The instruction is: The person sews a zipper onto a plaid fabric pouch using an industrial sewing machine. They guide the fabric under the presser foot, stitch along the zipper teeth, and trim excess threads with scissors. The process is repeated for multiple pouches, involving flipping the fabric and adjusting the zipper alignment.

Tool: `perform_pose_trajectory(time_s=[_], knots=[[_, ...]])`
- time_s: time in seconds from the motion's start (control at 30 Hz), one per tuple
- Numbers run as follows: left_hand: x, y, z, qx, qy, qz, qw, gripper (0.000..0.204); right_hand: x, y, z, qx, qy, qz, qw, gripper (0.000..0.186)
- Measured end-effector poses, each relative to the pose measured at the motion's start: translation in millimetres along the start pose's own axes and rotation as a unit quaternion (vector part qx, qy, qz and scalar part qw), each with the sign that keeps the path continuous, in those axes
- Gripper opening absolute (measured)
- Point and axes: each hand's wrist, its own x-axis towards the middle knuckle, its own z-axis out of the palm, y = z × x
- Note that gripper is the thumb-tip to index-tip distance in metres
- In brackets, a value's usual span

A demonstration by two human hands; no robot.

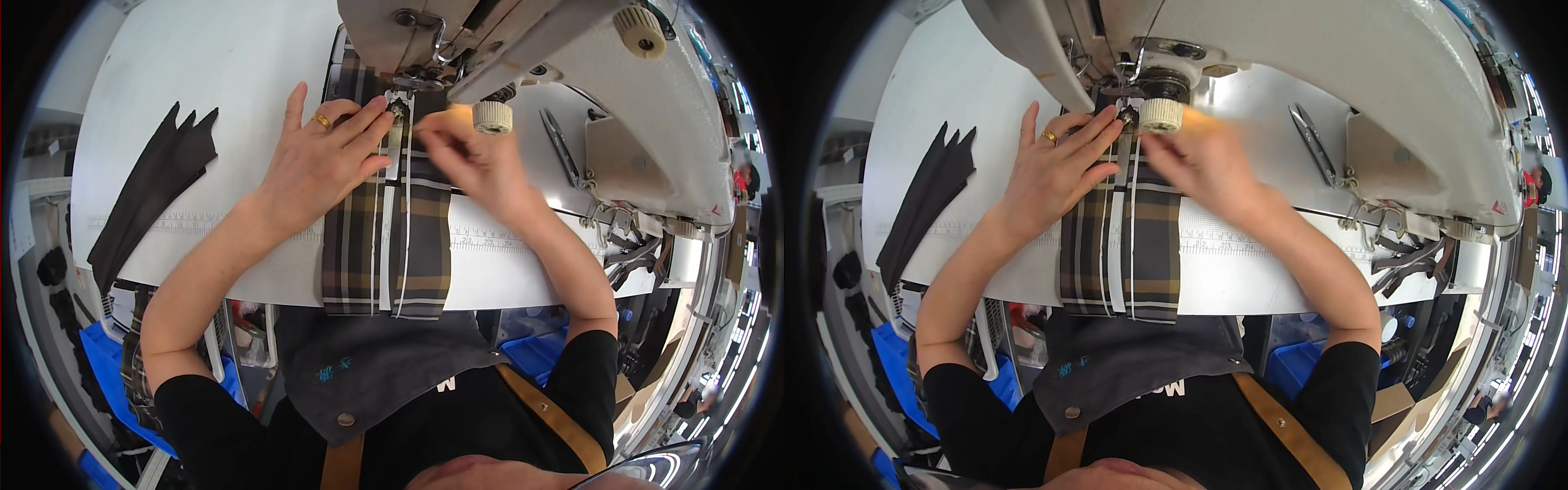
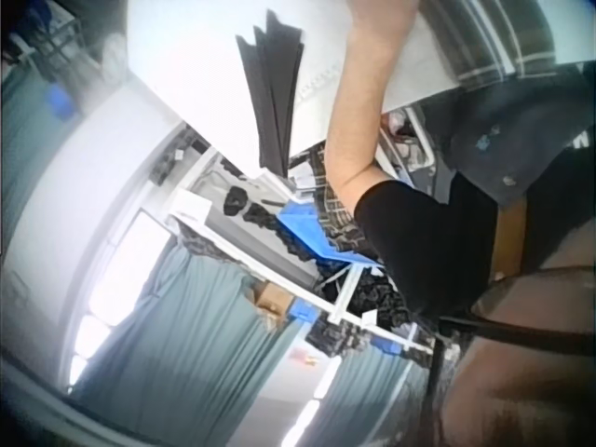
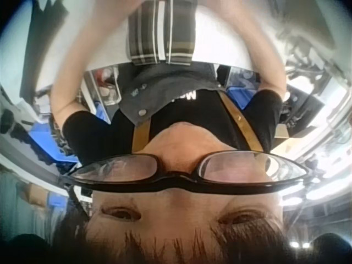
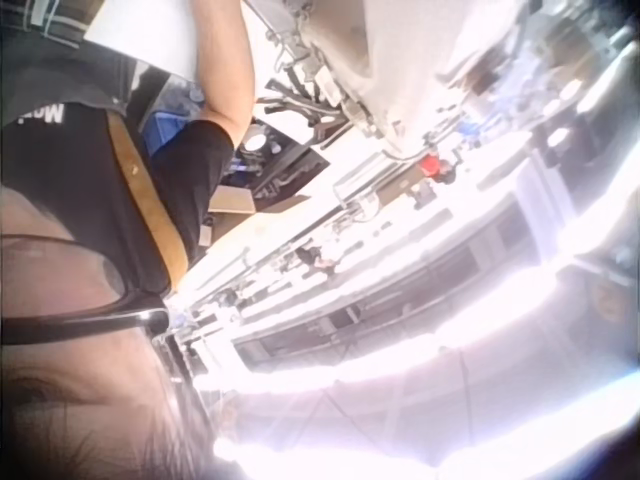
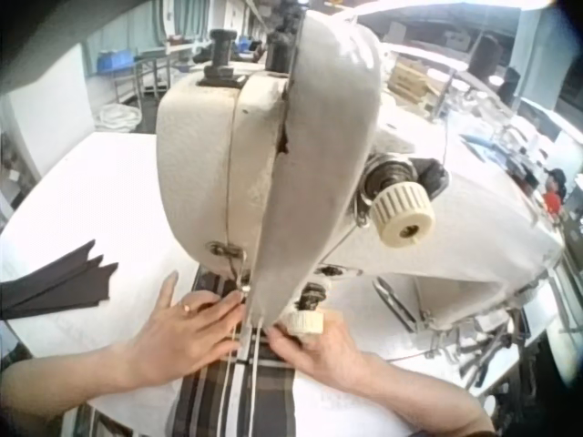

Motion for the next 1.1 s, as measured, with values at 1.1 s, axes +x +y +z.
perform_pose_trajectory(time_s=[1.1], knots=[[4,-3,1,-0.065,0.037,-0.05,0.996,0.024,7,-14,4,-0.064,0.004,-0.202,0.977,0.012]])
